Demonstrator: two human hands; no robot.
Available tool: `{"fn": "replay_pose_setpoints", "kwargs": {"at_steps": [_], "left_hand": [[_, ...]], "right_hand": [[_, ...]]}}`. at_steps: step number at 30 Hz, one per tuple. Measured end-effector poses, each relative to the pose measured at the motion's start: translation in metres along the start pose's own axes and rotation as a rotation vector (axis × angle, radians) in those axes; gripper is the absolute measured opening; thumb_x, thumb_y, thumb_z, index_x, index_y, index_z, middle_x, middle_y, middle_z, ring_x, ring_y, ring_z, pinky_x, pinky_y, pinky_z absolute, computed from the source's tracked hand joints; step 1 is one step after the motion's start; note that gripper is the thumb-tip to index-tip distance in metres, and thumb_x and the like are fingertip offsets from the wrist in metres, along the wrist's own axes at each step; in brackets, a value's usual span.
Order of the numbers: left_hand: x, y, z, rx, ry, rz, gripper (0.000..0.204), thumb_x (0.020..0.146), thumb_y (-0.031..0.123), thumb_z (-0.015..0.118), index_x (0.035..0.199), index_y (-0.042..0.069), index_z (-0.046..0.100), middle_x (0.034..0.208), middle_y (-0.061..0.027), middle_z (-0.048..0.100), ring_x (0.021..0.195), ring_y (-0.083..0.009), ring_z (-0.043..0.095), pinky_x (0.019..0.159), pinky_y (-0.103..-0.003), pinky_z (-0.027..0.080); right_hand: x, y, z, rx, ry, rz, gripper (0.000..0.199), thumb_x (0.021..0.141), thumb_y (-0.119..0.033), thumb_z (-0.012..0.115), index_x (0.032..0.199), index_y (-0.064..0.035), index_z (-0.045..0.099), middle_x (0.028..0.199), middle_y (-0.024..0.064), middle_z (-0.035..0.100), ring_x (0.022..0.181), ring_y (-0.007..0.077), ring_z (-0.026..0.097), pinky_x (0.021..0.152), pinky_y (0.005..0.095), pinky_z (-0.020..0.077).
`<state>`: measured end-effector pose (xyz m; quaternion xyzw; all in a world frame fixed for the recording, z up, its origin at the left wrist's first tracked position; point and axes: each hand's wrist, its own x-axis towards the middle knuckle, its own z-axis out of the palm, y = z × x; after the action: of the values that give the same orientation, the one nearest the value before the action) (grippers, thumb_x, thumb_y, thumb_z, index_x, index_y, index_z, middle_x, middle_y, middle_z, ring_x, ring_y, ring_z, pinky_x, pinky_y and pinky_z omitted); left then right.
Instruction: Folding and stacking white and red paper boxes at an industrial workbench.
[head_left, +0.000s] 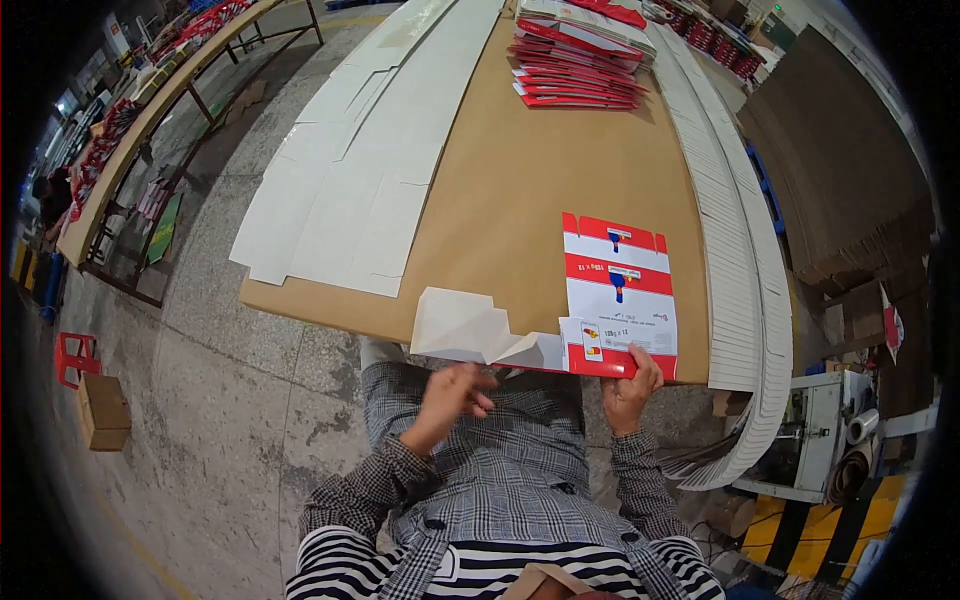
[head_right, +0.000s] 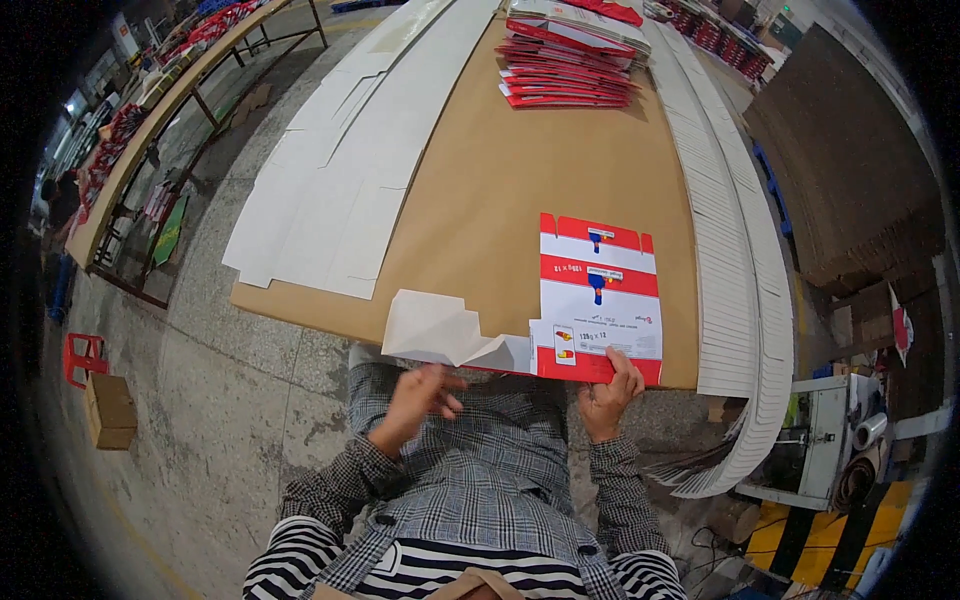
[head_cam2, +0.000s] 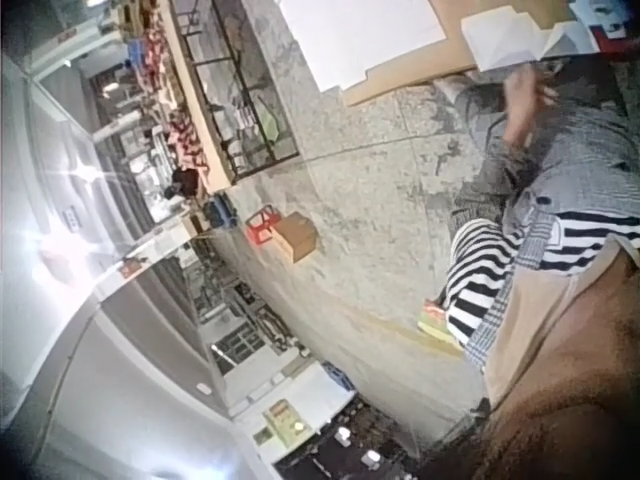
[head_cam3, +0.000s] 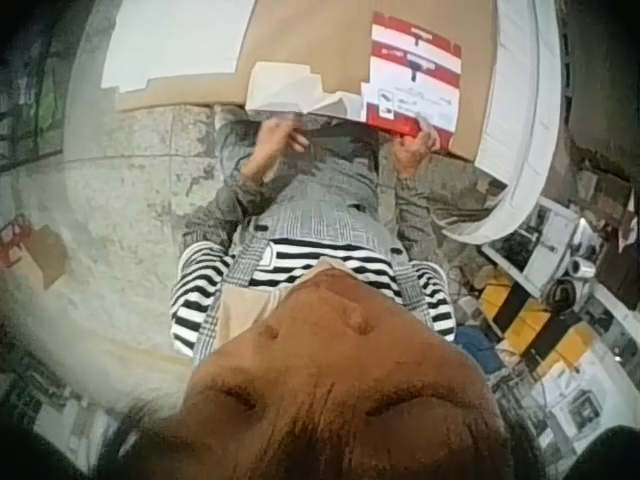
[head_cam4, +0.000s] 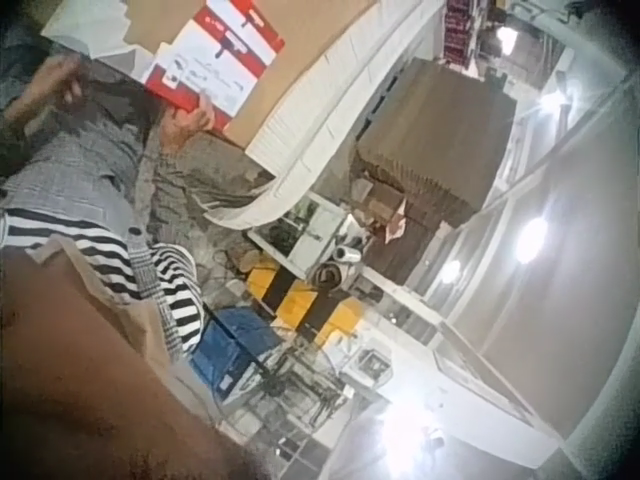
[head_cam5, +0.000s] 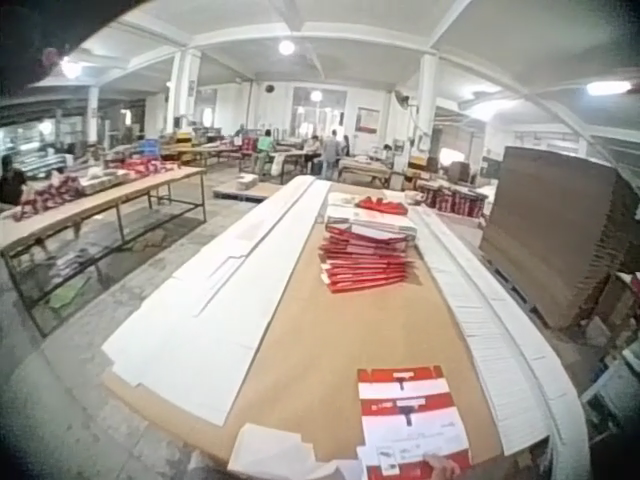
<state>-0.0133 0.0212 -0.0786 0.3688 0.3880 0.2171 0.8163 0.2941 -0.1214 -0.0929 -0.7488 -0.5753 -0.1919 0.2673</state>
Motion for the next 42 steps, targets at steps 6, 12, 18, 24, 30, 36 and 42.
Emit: {"fn": "replay_pose_setpoints", "kwargs": {"at_steps": [6,12,18,24,30,36,42], "left_hand": [[0.019,0.041,0.021,0.13,0.424,0.354,0.03,0.096,0.028,0.063,0.097,-0.002,0.066,0.1,-0.0139,0.066,0.076,-0.02,0.065,0.064,-0.032,0.056],[0.048,0.057,0.055,1.067,-0.2,1.121,0.022,0.073,0.021,0.079,0.075,0.005,0.064,0.107,-0.0136,0.055,0.118,-0.0325,0.05,0.103,-0.049,0.039],[0.056,0.017,0.055,0.718,-0.044,1.059,0.024,0.072,0.013,0.083,0.076,0.002,0.062,0.114,-0.0151,0.063,0.121,-0.0357,0.056,0.106,-0.048,0.043],[0.058,0.011,0.06,0.822,0.087,1.067,0.03,0.072,0.01,0.084,0.098,0.006,0.071,0.12,-0.0119,0.068,0.126,-0.0329,0.057,0.11,-0.049,0.041],[0.059,0.011,0.065,0.981,0.116,0.95,0.03,0.074,0.013,0.081,0.102,0.007,0.072,0.119,-0.0112,0.068,0.125,-0.0311,0.058,0.113,-0.051,0.036],[0.055,0.007,0.077,1.036,0.188,0.925,0.026,0.074,0.01,0.079,0.097,0.005,0.07,0.119,-0.0129,0.065,0.125,-0.0326,0.056,0.11,-0.053,0.034],[0.054,0.042,0.102,1.523,0.091,0.723,0.028,0.069,0.02,0.083,0.092,0.008,0.072,0.115,-0.0117,0.063,0.109,-0.0296,0.06,0.099,-0.046,0.041]], "right_hand": [[0.003,-0.004,-0.008,0.07,-0.07,0.033,0.031,0.082,-0.032,0.063,0.079,-0.0015,0.07,0.137,0.0144,0.054,0.128,0.0314,0.044,0.107,0.049,0.0225],[0.014,-0.016,-0.026,0.283,-0.045,0.142,0.032,0.084,-0.029,0.064,0.075,0.0014,0.069,0.138,0.0164,0.054,0.128,0.033,0.045,0.108,0.0468,0.0236],[0.026,-0.023,-0.026,0.244,0.113,0.134,0.033,0.09,-0.025,0.068,0.071,0.0013,0.068,0.129,0.0162,0.063,0.121,0.032,0.054,0.106,0.0468,0.0296],[0.02,-0.021,-0.011,0.102,0.072,0.097,0.039,0.085,-0.03,0.076,0.063,-0.0008,0.062,0.126,0.014,0.065,0.122,0.0312,0.055,0.103,0.0468,0.0313],[-0.005,-0.009,-0.001,0.118,0.078,0.059,0.043,0.084,-0.032,0.077,0.058,-0.0026,0.058,0.123,0.0127,0.067,0.122,0.0293,0.056,0.103,0.046,0.0308],[-0.009,-0.006,0.003,0.111,0.068,0.051,0.042,0.084,-0.033,0.076,0.058,-0.0041,0.06,0.127,0.0122,0.066,0.123,0.0282,0.054,0.104,0.0456,0.0299],[-0.016,-0.006,0.0,0.097,0.037,0.04,0.039,0.083,-0.033,0.077,0.06,-0.0038,0.063,0.128,0.012,0.064,0.124,0.0286,0.053,0.104,0.0467,0.0284]]}}
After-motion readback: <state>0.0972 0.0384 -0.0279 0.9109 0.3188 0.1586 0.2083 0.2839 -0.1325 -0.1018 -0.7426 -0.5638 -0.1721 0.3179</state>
